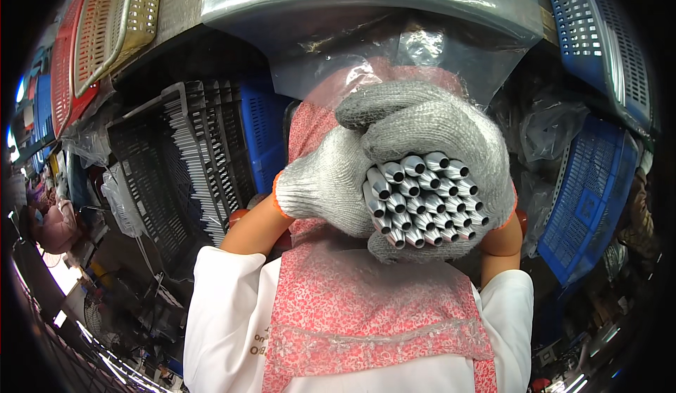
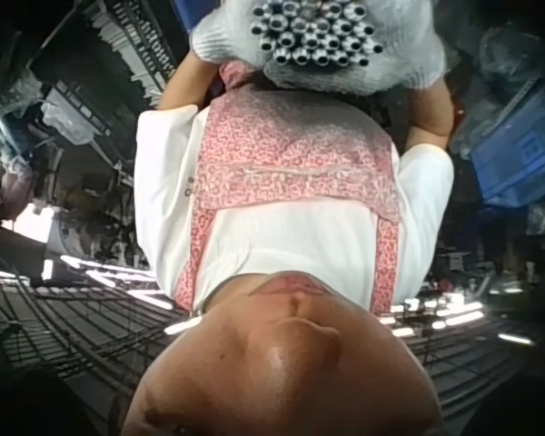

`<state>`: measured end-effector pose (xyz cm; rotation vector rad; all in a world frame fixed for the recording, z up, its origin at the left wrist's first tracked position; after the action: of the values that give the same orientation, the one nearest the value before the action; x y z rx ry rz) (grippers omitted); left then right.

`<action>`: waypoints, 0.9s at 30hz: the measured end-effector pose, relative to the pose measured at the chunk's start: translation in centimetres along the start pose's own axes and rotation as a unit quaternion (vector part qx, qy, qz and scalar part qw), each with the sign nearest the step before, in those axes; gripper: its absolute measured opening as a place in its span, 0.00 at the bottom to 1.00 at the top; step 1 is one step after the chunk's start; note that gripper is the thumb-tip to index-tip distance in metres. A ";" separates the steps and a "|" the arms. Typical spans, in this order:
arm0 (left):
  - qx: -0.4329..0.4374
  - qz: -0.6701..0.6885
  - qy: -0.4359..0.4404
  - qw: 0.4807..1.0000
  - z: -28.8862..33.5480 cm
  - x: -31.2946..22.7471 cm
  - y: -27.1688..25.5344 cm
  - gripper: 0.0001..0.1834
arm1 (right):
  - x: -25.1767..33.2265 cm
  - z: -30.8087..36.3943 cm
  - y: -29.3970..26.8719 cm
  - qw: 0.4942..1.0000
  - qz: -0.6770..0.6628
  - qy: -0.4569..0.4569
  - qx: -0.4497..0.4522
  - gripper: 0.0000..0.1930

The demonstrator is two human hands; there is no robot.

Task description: Sorting and inspecting white metal rods or tubes at a factory workstation.

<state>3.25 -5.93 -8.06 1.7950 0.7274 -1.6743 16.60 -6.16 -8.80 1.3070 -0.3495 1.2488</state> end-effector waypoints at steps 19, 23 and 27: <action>-0.078 0.419 -0.135 0.894 3.2 4.3 1.2 0.32 | 7.5 -3.7 8.0 0.815 0.458 -0.328 0.133 0.30; -0.118 0.514 -0.172 0.832 2.5 3.4 1.5 0.30 | 7.1 -4.2 6.6 0.883 0.420 -0.200 0.062 0.30; -0.193 0.504 -0.198 0.818 1.4 -0.6 -0.1 0.25 | 4.9 -4.4 5.3 0.897 0.428 -0.099 0.052 0.33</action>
<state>2.22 -6.87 -7.56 1.1154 -0.1131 -0.9877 12.14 -1.24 -3.50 1.4215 -1.1038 1.8756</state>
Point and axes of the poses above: each hand's wrist, its own z-axis away from the middle knuckle, its own y-axis out of the palm, x = y × z, the point moved 6 cm from there along -z, towards the middle knuckle, and after that the axes turned 9 degrees about z, right-handed, at the moved point
